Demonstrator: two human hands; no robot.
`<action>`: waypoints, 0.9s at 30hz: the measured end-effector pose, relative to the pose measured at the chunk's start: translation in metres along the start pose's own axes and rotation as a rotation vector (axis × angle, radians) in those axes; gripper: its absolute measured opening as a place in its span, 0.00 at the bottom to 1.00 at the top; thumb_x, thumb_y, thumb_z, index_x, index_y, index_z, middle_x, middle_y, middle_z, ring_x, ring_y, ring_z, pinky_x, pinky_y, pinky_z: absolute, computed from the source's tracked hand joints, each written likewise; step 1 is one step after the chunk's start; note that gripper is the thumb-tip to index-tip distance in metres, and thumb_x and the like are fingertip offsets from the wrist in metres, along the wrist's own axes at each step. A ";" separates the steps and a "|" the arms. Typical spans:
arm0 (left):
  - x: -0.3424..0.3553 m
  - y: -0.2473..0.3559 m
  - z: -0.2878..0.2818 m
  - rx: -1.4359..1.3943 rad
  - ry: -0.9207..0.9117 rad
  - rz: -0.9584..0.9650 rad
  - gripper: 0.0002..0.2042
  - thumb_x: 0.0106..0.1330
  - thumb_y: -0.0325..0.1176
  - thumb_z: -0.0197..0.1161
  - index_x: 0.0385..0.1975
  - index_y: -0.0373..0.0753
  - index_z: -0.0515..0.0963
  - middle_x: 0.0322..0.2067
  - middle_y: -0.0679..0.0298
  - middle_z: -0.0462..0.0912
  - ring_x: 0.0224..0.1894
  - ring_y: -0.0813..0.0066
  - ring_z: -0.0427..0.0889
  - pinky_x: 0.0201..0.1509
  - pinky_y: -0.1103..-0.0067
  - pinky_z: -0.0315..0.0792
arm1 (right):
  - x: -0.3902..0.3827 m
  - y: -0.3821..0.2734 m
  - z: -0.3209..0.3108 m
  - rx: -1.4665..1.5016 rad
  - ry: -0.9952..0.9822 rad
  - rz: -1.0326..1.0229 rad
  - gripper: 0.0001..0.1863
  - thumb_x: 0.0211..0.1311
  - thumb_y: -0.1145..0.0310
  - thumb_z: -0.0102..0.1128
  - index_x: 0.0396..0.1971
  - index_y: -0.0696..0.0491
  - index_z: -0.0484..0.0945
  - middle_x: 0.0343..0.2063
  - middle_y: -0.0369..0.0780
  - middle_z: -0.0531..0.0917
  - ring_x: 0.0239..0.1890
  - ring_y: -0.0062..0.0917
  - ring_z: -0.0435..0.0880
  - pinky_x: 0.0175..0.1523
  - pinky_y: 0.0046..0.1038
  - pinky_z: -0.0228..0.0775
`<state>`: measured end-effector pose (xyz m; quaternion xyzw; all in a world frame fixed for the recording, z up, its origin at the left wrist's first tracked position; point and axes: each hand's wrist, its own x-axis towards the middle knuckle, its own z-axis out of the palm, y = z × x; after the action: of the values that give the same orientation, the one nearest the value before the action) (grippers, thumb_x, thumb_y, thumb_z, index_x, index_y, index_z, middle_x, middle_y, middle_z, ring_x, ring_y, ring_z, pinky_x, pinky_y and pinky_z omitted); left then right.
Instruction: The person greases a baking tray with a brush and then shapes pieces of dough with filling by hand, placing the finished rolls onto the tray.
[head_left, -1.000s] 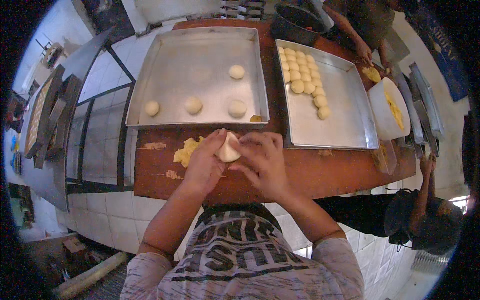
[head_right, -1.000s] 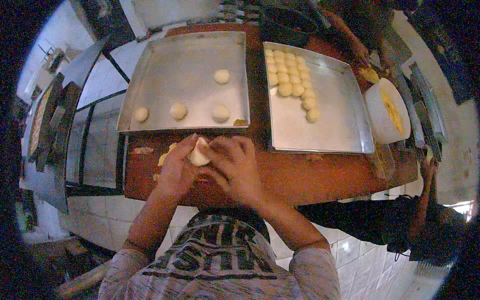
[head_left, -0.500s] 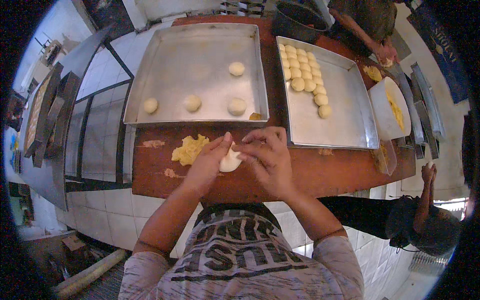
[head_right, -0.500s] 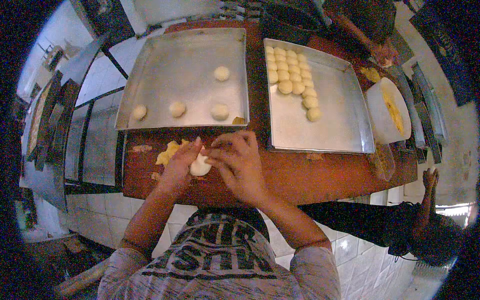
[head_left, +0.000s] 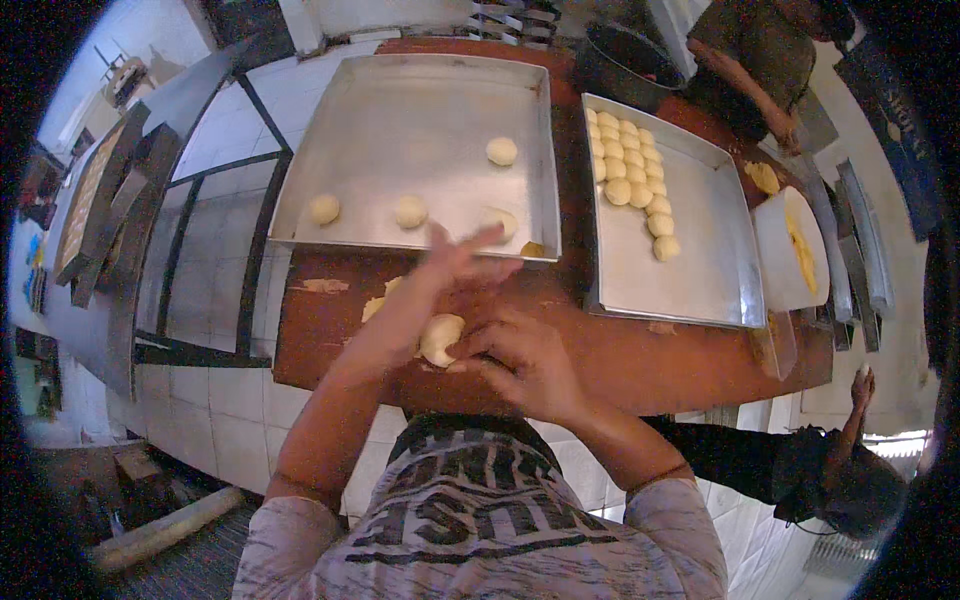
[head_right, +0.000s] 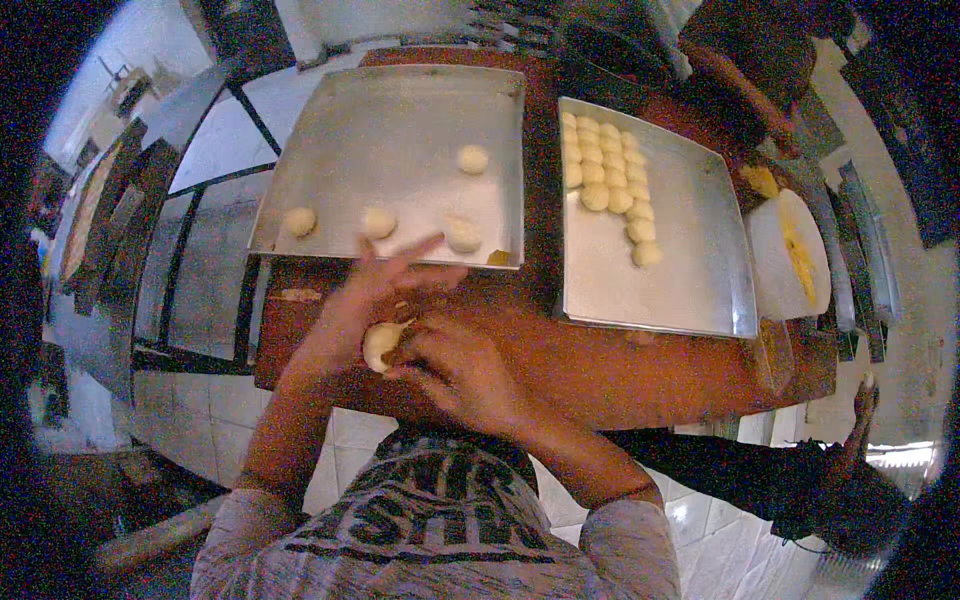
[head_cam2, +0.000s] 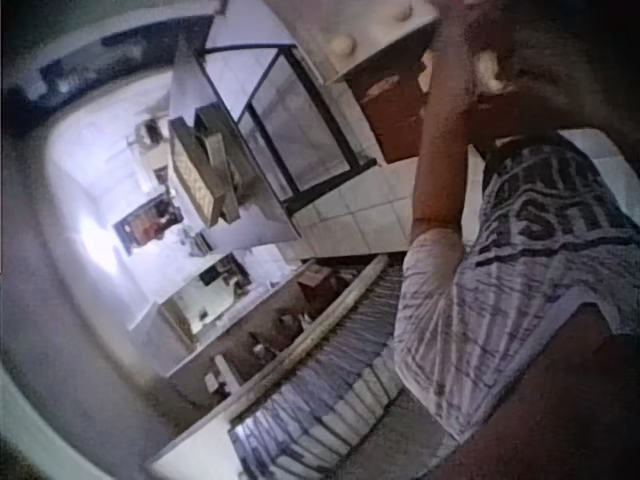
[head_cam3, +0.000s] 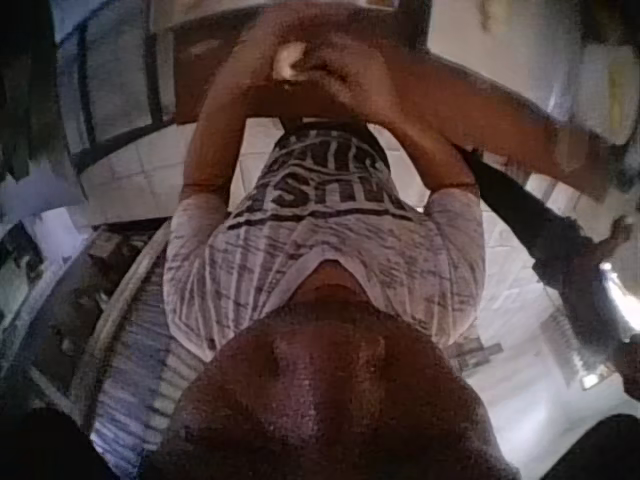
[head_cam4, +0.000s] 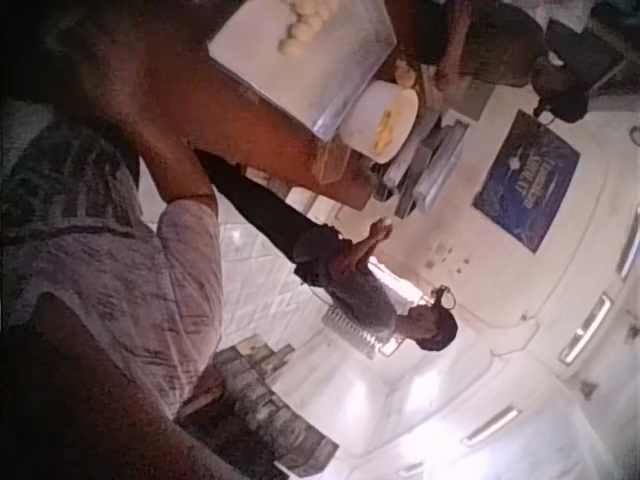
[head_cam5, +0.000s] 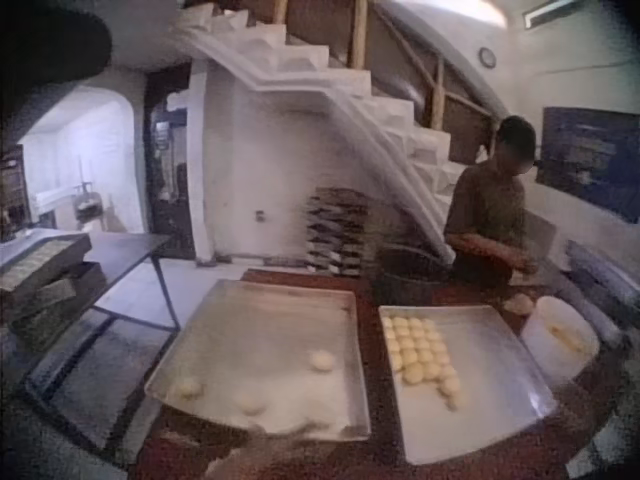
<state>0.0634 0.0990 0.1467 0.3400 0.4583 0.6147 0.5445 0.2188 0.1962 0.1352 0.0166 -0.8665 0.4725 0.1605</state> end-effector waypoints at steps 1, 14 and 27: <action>0.002 -0.001 -0.003 -0.227 0.137 0.059 0.42 0.61 0.68 0.31 0.61 0.34 0.56 0.56 0.51 0.67 0.56 0.64 0.69 0.57 0.73 0.67 | 0.006 0.002 0.001 0.146 0.079 0.061 0.09 0.50 0.74 0.62 0.33 0.54 0.77 0.38 0.39 0.79 0.39 0.31 0.77 0.45 0.29 0.71; -0.005 -0.038 -0.040 0.354 0.688 0.266 0.16 0.52 0.32 0.69 0.37 0.37 0.71 0.33 0.69 0.78 0.32 0.85 0.75 0.35 0.83 0.71 | 0.069 0.011 0.026 0.313 0.183 0.439 0.16 0.58 0.73 0.54 0.48 0.58 0.73 0.45 0.43 0.76 0.44 0.31 0.77 0.48 0.27 0.69; 0.027 0.009 -0.149 1.172 0.890 0.535 0.25 0.49 0.21 0.57 0.51 0.32 0.65 0.49 0.47 0.69 0.52 0.46 0.65 0.57 0.63 0.61 | 0.227 0.113 0.014 -0.264 0.655 -0.128 0.28 0.50 0.70 0.60 0.54 0.51 0.68 0.48 0.47 0.73 0.54 0.39 0.67 0.56 0.35 0.63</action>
<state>-0.0815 0.0970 0.1007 0.3924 0.7858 0.4614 -0.1253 -0.0198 0.2752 0.1031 -0.1025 -0.8198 0.3257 0.4598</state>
